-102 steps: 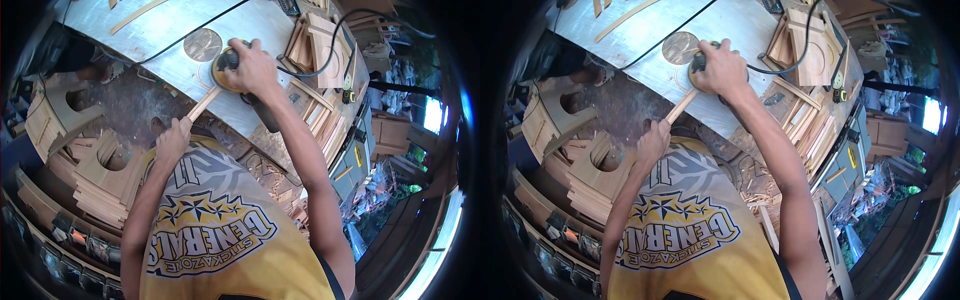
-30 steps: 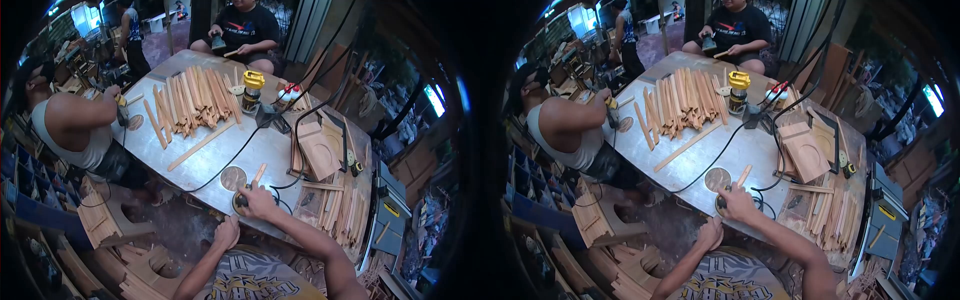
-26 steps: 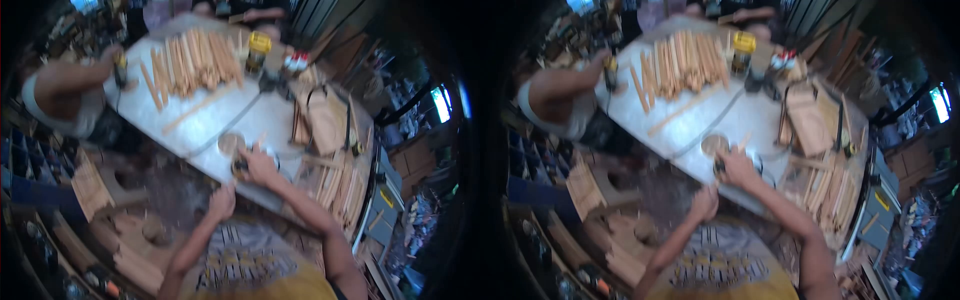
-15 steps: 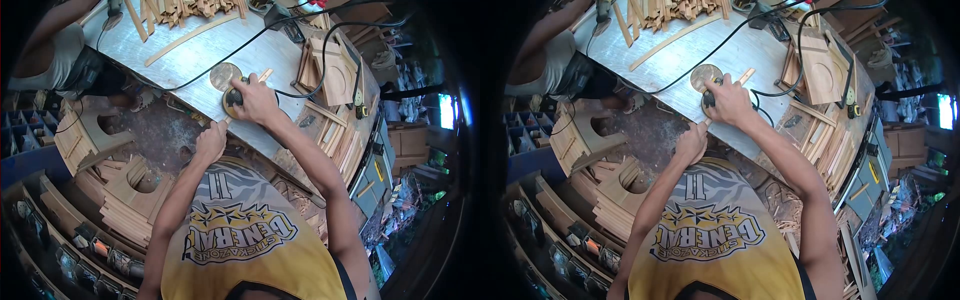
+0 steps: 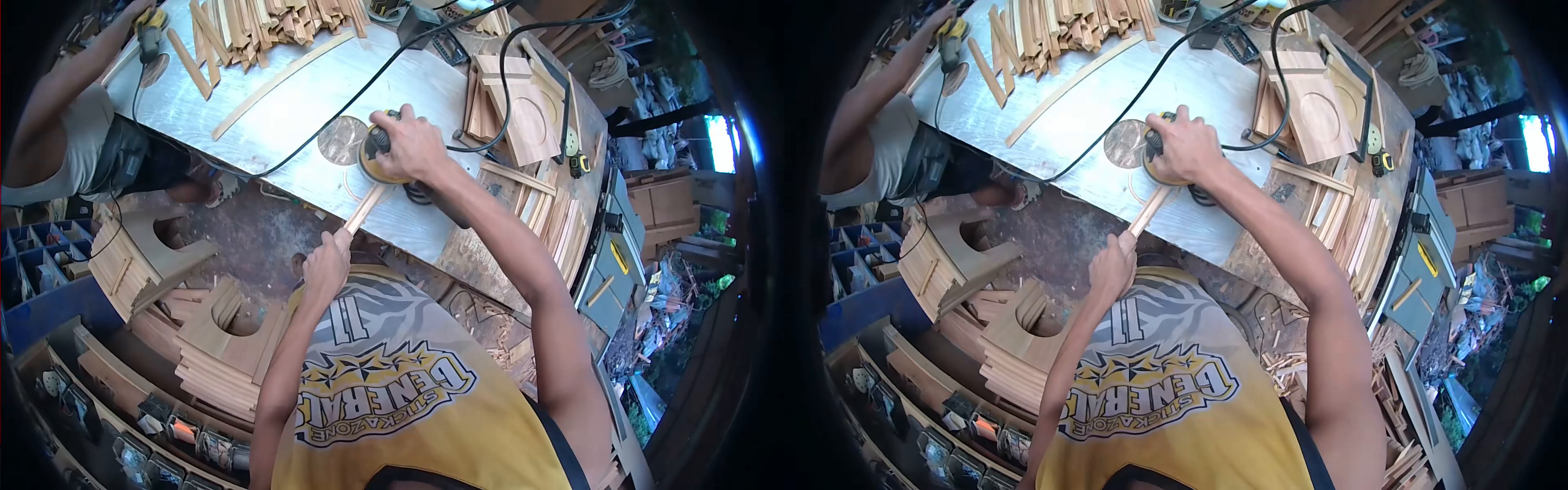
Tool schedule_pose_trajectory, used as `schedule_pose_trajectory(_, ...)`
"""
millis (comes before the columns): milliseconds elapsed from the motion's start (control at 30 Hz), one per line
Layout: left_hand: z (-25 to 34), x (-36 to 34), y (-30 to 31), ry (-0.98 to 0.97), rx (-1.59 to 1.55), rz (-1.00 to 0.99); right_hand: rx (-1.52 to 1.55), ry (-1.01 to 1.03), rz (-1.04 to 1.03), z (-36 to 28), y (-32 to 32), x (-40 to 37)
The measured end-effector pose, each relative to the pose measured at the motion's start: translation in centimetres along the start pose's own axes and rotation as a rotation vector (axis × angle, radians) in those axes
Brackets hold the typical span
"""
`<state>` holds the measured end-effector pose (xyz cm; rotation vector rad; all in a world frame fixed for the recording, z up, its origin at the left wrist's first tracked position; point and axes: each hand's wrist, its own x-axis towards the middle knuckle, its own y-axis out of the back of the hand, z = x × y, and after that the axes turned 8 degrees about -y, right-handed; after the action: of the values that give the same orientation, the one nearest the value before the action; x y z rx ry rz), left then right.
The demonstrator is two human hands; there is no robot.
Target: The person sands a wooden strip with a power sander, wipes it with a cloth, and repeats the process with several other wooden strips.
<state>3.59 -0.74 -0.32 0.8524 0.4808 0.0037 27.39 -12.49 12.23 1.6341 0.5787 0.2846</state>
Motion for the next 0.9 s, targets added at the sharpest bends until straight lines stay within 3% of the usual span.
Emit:
schedule_pose_trajectory(367,-0.9,-2.3,1.2,0.040,0.088,-0.028,0.022,-0.116,0.035,5.8,1.0,1.1)
schedule_pose_trajectory(500,-4.0,-4.9,2.3,0.051,0.179,-0.048,0.039,-0.129,0.107,8.4,0.1,2.4)
schedule_pose_trajectory(600,-6.6,-7.9,3.2,0.096,0.218,0.019,-0.028,-0.122,0.073,7.7,1.4,1.3)
schedule_pose_trajectory(733,-6.4,-8.9,2.6,0.182,0.238,-0.049,-0.009,-0.107,0.073,6.9,1.9,0.5)
schedule_pose_trajectory(900,-7.0,-9.3,1.1,0.100,0.236,0.056,0.026,-0.056,0.068,5.3,2.3,0.0)
